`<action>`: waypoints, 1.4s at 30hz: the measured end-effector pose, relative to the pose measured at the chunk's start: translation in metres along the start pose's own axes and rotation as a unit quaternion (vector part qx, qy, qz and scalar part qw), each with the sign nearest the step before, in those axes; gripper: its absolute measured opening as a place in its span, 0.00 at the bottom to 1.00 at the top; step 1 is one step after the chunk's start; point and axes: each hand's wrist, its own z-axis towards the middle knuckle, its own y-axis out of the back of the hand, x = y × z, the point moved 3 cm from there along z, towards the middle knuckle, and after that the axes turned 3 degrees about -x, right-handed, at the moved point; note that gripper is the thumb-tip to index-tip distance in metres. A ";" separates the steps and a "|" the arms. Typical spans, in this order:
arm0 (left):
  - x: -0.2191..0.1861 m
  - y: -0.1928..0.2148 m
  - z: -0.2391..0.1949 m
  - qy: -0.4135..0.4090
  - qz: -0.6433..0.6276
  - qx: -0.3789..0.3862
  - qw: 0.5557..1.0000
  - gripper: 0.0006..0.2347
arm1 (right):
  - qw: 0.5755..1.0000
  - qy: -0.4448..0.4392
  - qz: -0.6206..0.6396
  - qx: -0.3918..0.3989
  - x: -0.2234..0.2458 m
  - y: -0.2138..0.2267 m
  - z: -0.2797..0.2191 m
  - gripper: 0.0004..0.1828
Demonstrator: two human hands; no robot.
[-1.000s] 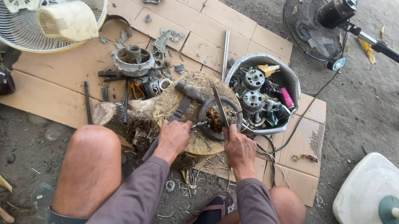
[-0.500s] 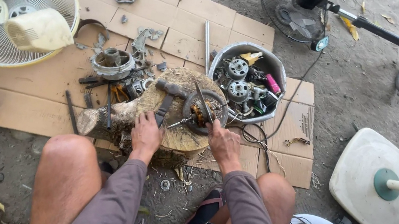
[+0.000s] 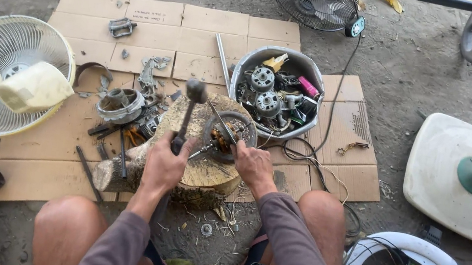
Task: The person sits on the ground and uses a hammer and a metal rod to strike a circular electrical component resting on a wooden stump. They repeatedly hit the object to separate or adjust its parts while surrounded by disassembled fan parts and scrap metal.
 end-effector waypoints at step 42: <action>0.016 -0.029 -0.004 -0.137 0.261 0.036 0.955 0.15 | 0.997 0.078 -0.021 0.002 0.001 0.002 0.006 0.15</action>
